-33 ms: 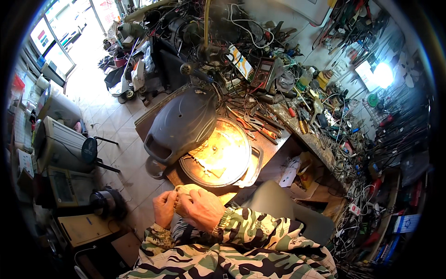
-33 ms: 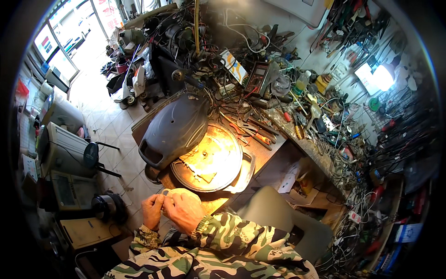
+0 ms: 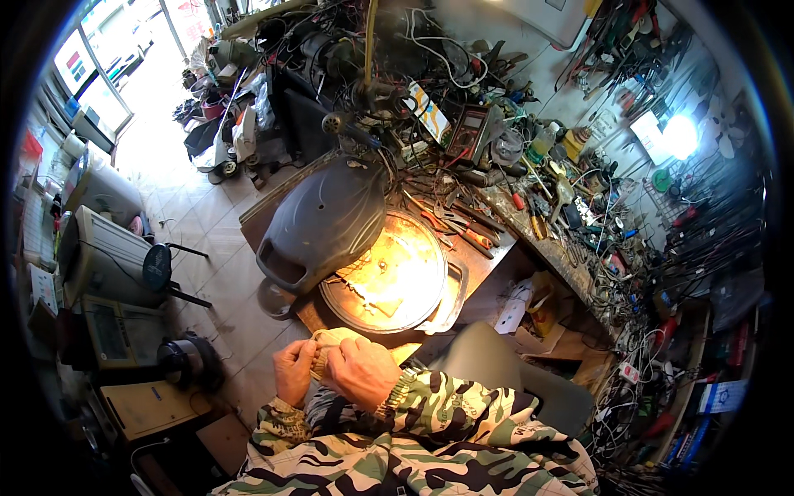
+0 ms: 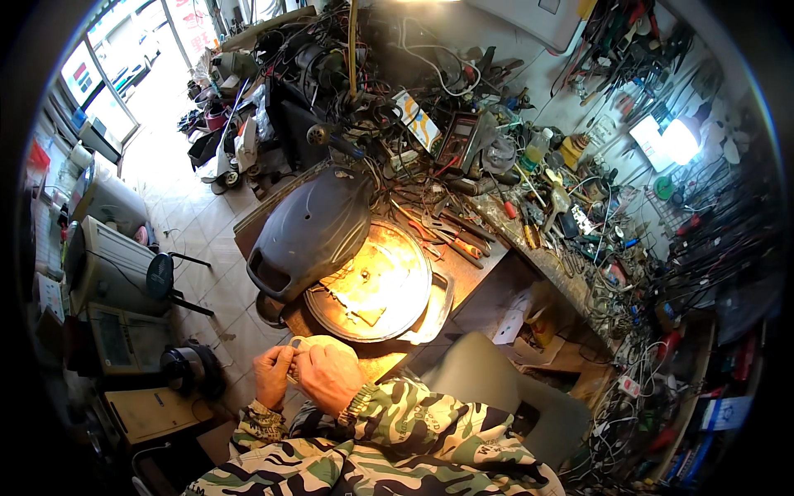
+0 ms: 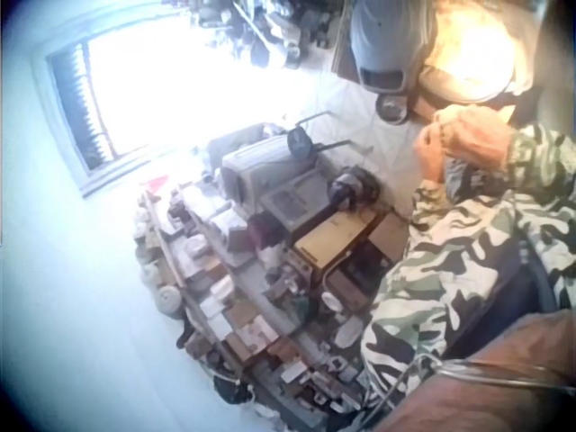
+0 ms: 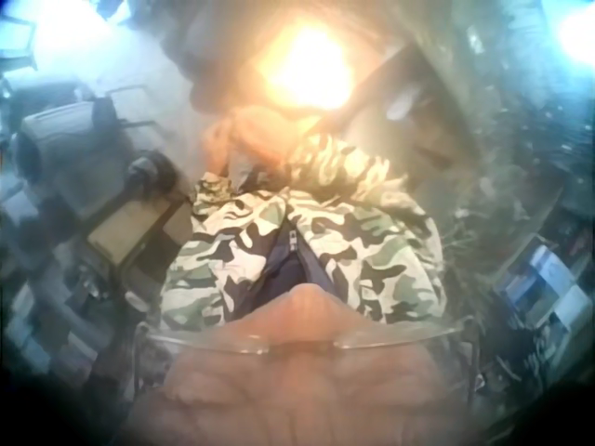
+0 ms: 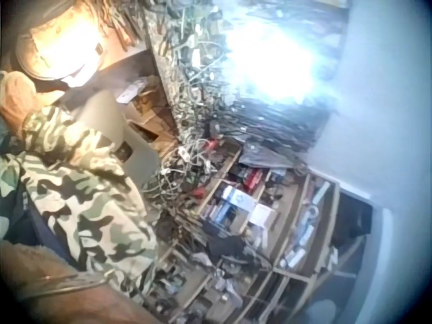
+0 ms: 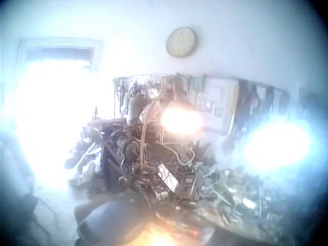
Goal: The person pours a liquid from a plastic bottle into a small red cap. They then place the cap on a circular metal object and use pliers to press down on the cap, seemingly to secure it or apply pressure.
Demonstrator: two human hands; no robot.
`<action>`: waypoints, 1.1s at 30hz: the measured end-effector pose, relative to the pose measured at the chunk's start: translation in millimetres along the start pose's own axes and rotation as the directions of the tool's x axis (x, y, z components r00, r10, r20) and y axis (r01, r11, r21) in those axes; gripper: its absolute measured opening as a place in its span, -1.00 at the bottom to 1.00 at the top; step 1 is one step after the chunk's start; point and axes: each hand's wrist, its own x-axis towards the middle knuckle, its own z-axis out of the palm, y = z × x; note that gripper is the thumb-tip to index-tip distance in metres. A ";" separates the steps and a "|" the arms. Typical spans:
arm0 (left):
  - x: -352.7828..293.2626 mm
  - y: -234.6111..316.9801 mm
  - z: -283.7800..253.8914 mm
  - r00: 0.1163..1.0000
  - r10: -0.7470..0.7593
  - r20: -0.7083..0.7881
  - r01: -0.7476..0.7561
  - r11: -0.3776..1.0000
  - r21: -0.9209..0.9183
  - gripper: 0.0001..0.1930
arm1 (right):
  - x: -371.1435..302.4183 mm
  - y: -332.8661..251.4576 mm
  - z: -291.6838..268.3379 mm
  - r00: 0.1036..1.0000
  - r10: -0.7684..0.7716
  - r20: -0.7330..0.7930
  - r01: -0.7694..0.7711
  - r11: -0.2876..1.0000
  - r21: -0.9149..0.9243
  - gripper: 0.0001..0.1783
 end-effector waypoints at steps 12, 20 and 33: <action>5.4 -4.7 2.0 0.998 0.038 0.042 -0.035 0.997 -0.069 -0.78 | -2.2 -9.4 11.4 0.997 -0.038 0.063 0.049 0.984 -0.170 -0.75; -4.7 1.9 9.1 0.996 -0.036 -0.080 0.032 0.998 -0.059 -0.77 | 14.0 61.5 -55.7 0.975 -0.189 -0.113 0.218 0.901 0.374 -0.49; -59.5 19.6 24.3 0.898 0.043 -0.438 -0.073 0.996 -0.053 -0.64 | -32.1 471.6 43.9 0.840 0.473 -0.265 -0.354 0.849 0.392 -0.58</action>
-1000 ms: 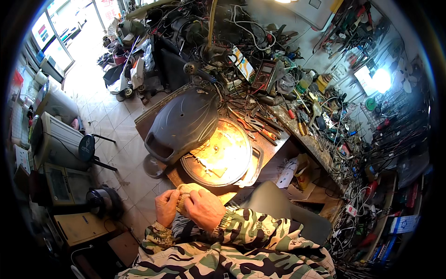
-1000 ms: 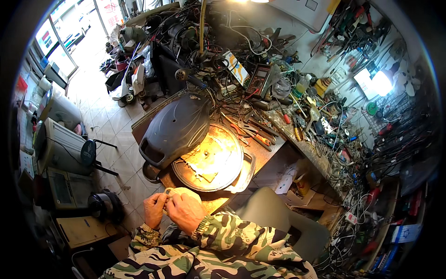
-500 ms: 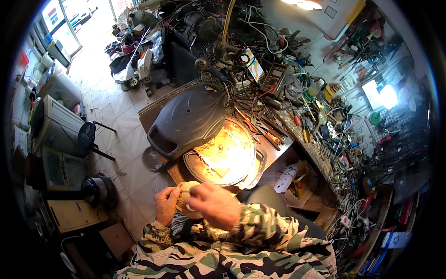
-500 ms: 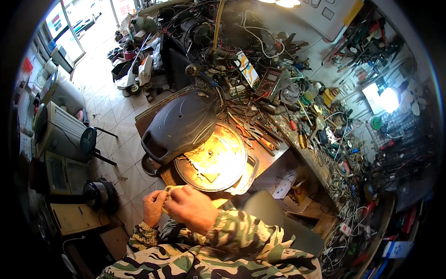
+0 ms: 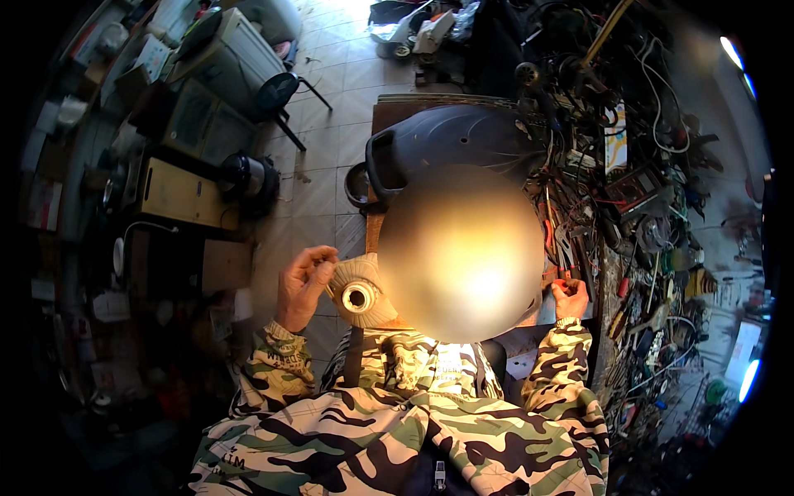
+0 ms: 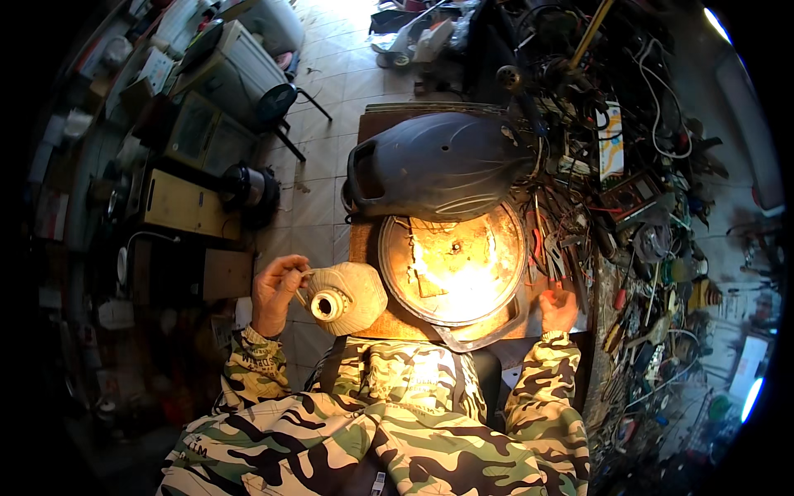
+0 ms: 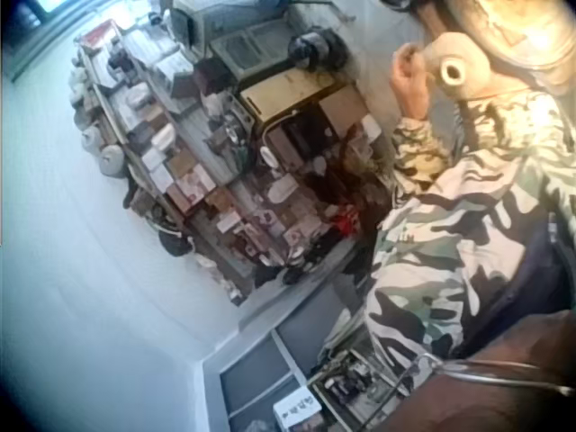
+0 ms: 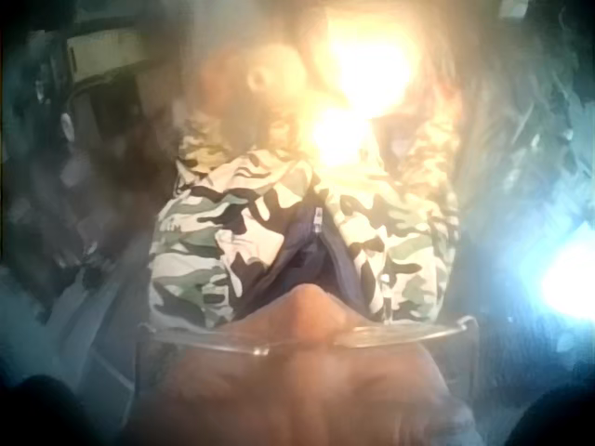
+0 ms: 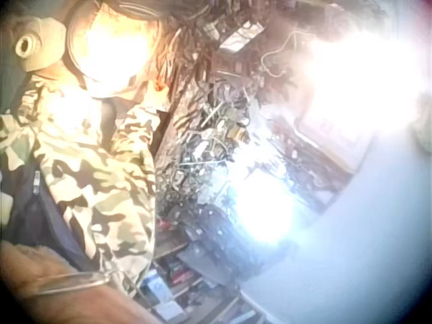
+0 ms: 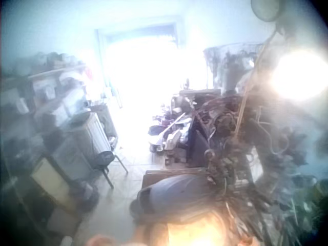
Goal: The person pours a liquid from a plastic bottle into a small red cap. They then place the cap on a circular metal object and use pliers to press down on the cap, seemingly to secure it or apply pressure.
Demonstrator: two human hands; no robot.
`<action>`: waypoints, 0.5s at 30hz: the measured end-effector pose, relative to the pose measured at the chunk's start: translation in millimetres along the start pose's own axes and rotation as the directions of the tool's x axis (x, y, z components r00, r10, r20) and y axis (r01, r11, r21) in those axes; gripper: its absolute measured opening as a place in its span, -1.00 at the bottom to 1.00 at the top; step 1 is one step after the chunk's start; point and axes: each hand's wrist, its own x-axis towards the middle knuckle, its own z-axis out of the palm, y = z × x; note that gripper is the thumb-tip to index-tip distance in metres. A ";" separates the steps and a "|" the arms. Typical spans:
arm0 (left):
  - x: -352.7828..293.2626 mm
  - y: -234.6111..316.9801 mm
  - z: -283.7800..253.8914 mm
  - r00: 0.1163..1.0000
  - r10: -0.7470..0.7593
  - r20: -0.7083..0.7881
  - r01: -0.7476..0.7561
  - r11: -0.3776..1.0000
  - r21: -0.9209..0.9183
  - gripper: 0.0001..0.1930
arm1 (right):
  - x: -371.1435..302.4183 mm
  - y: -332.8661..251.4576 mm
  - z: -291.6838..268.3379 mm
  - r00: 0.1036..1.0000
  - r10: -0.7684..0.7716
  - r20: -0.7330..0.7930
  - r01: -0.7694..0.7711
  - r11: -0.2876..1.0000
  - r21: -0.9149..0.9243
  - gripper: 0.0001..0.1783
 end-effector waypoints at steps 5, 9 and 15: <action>-30.5 8.2 5.7 0.989 0.072 -0.131 -0.075 0.997 -0.018 -0.52 | 11.8 22.3 19.5 0.996 -0.073 -0.057 0.068 0.994 -0.091 -0.67; -42.0 -16.1 7.3 0.975 0.222 0.029 -0.223 0.974 0.032 -0.20 | 4.8 -21.7 5.4 0.972 -0.232 -0.021 0.213 0.922 -0.322 -0.68; -42.4 -28.2 22.9 0.985 0.170 -0.011 -0.167 0.976 0.141 -0.04 | -17.9 -37.3 -10.0 0.999 -0.016 0.046 0.027 0.966 -0.259 -0.64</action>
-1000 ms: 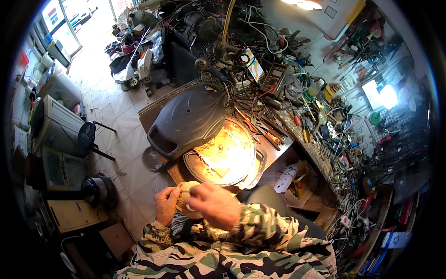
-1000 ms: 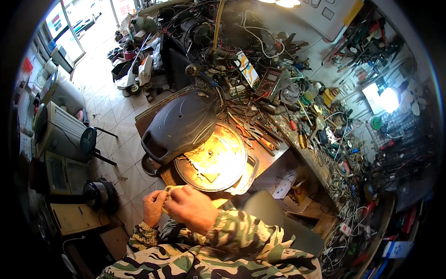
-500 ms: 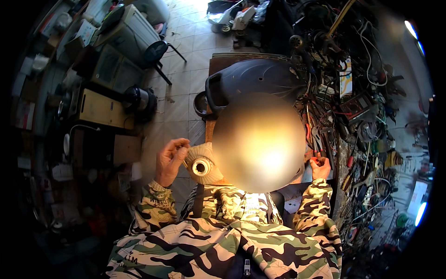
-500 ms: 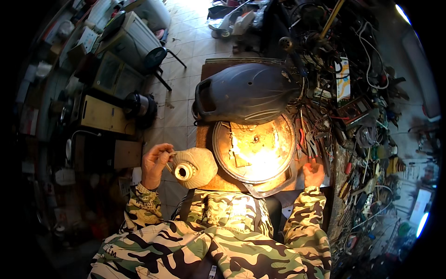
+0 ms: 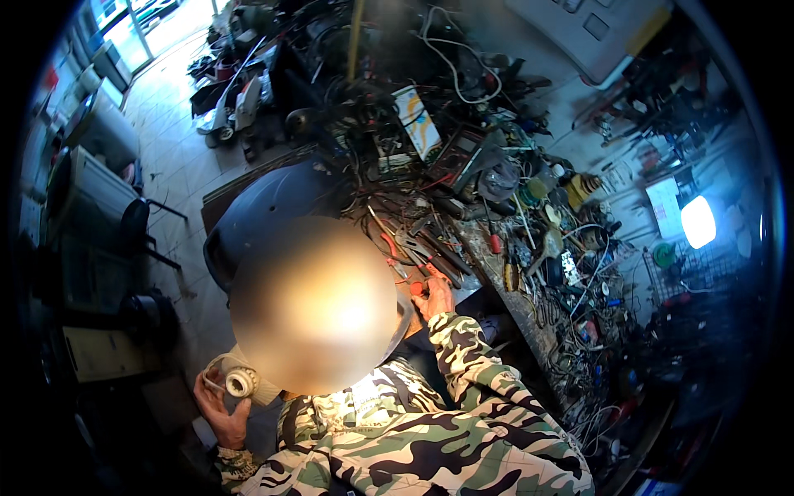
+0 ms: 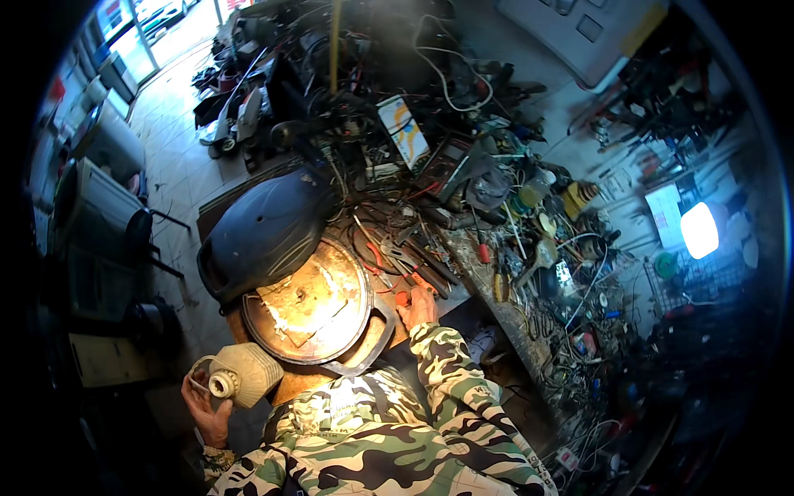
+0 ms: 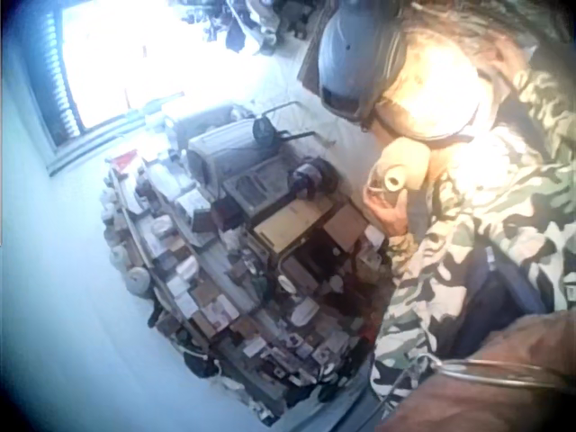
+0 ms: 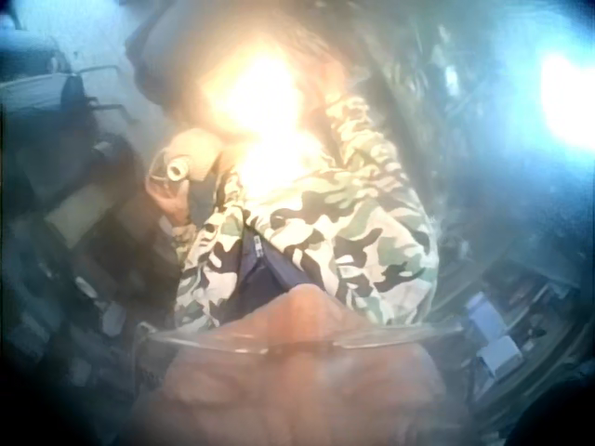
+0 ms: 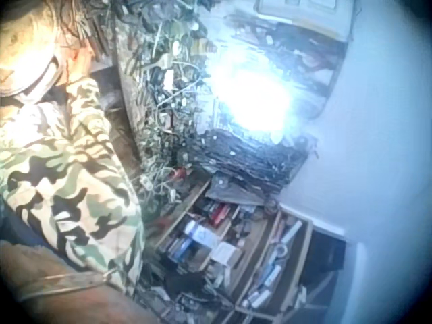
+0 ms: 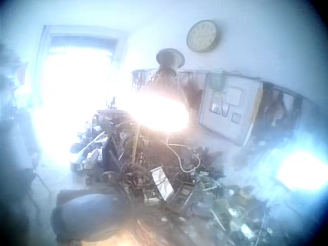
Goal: The person pours a liquid from a plastic bottle into a small red cap. They then place the cap on a circular metal object and use pliers to press down on the cap, seemingly to secure it or apply pressure.
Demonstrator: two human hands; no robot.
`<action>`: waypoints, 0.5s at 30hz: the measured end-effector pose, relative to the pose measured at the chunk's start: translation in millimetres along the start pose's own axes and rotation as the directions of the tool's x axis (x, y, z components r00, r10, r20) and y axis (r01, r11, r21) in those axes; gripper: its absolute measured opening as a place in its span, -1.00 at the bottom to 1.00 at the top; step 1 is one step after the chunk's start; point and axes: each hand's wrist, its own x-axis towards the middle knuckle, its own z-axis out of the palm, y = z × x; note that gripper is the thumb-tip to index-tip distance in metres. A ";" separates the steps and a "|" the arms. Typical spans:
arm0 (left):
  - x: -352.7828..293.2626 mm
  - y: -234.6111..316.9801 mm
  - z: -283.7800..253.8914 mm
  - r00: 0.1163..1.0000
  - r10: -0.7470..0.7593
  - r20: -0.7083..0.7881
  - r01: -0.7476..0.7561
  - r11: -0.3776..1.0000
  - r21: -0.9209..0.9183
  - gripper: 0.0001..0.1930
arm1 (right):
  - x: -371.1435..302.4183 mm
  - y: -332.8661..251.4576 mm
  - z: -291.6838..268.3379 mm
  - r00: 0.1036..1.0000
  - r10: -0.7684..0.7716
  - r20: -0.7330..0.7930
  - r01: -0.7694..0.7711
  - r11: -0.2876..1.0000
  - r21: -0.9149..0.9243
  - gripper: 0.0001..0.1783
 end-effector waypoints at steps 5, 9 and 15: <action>10.3 -8.0 -2.1 0.996 -0.055 0.077 0.051 0.997 0.055 -0.08 | -30.7 11.5 -14.3 0.981 0.134 -0.143 -0.135 0.991 0.004 -0.61; 11.9 -20.6 -0.3 0.997 -0.039 0.069 0.033 0.996 0.085 -0.17 | -48.8 50.2 -18.9 0.974 0.150 -0.171 -0.146 0.989 0.039 -0.56; 10.3 -13.4 1.3 0.998 -0.008 0.061 0.004 0.998 0.070 -0.21 | -33.7 31.5 -0.5 0.986 0.151 -0.065 -0.142 0.982 0.123 -0.42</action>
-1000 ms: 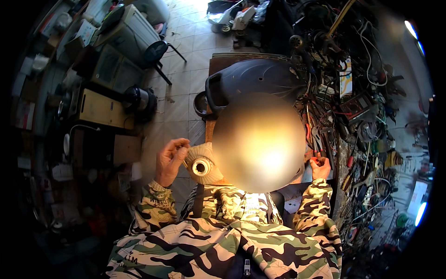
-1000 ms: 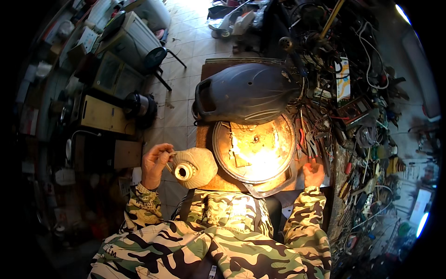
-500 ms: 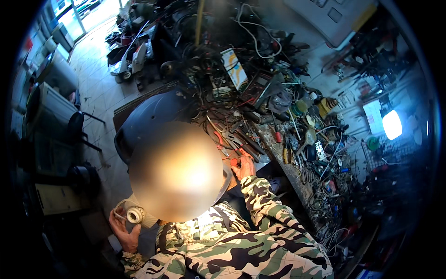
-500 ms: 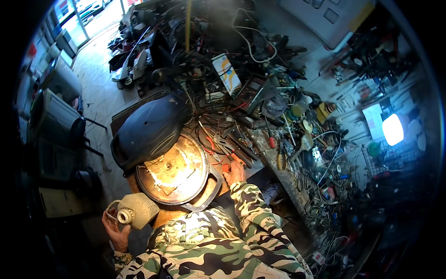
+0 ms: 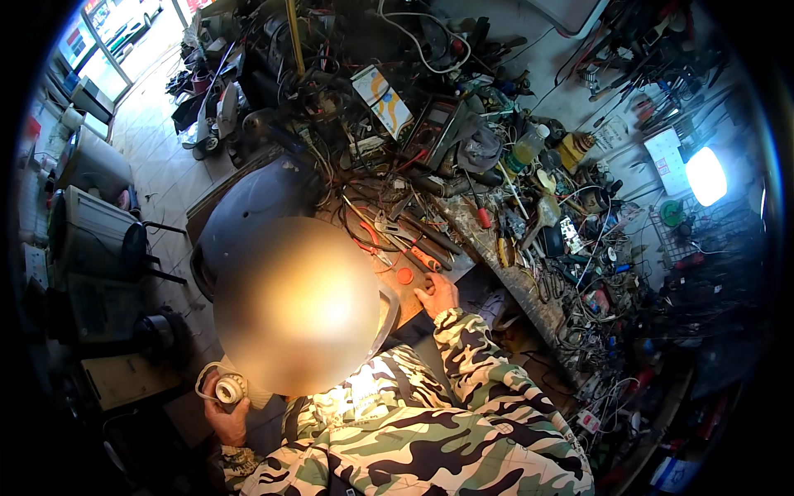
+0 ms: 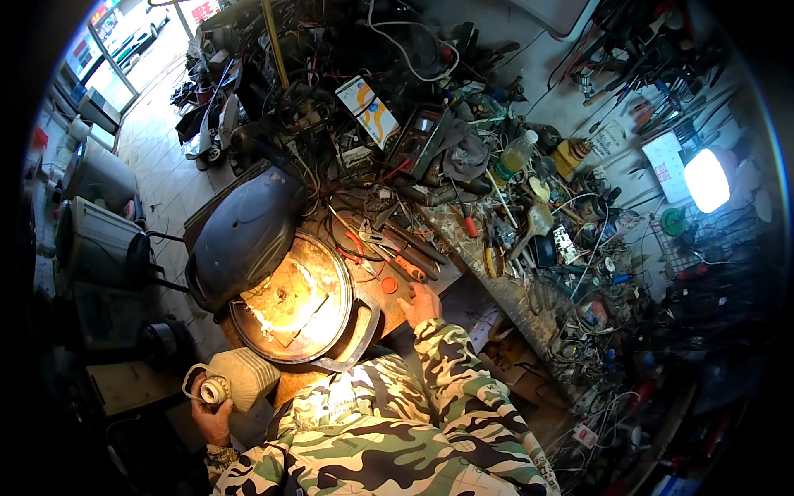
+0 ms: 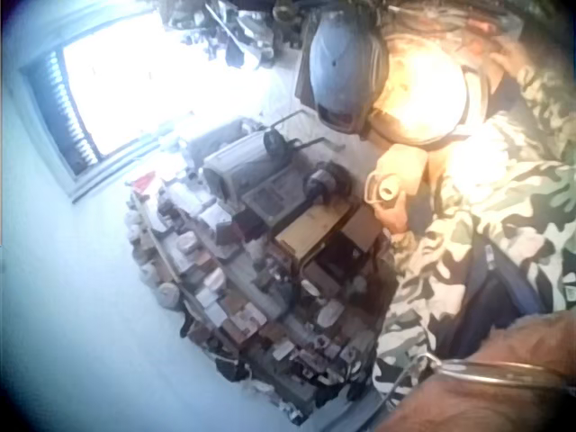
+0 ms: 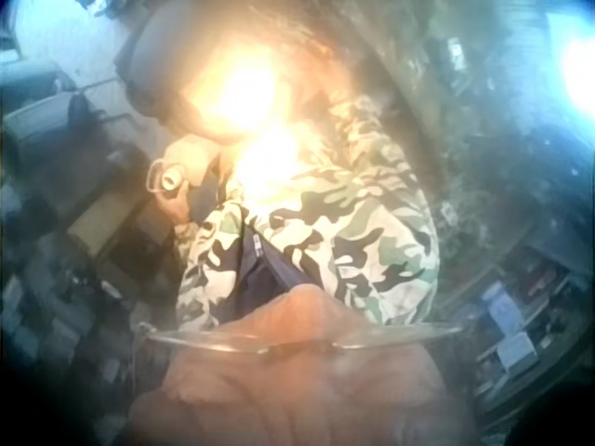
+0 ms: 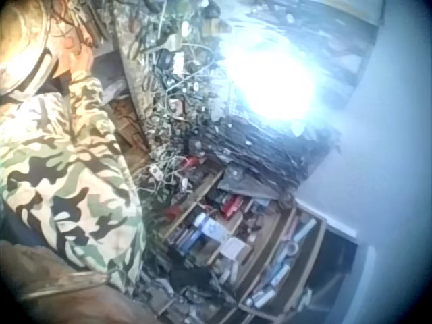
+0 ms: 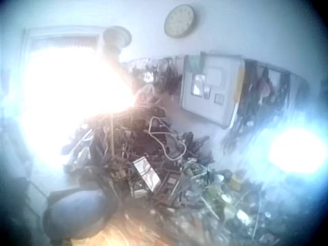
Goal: The person pours a liquid from a plastic bottle into a small red cap. They then place the cap on a circular metal object and use pliers to press down on the cap, seemingly to secure it or apply pressure.
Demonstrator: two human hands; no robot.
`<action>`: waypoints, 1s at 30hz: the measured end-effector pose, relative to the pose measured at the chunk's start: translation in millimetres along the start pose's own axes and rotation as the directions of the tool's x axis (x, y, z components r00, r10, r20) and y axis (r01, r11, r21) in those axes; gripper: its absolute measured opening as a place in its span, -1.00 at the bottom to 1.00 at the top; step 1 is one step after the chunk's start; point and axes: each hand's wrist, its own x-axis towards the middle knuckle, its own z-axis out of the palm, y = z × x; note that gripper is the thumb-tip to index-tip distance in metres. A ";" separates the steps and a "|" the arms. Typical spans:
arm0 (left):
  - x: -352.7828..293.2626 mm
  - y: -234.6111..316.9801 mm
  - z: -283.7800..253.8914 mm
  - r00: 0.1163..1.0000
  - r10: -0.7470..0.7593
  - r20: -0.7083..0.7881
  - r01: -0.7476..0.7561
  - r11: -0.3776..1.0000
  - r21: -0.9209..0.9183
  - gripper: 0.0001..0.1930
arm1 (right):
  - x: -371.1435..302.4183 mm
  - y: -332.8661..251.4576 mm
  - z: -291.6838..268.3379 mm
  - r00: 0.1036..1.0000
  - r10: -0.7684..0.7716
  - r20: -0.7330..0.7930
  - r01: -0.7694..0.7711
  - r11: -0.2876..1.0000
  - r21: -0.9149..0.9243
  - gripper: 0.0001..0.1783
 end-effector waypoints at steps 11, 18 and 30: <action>3.9 -3.8 5.1 0.997 0.031 0.074 -0.036 0.997 0.074 -0.21 | 12.8 -18.7 26.0 0.991 0.063 0.115 -0.045 0.986 -0.159 -0.34; 6.5 8.1 5.6 0.996 -0.007 0.086 -0.004 0.993 0.121 -0.25 | 4.9 -70.6 -13.8 0.983 -0.078 -0.167 0.106 0.980 0.166 -0.52; 16.5 31.3 20.0 0.987 0.088 0.135 -0.130 0.931 0.340 -0.26 | -35.6 -174.1 -71.6 0.949 -0.274 -0.157 0.310 0.899 0.310 -0.51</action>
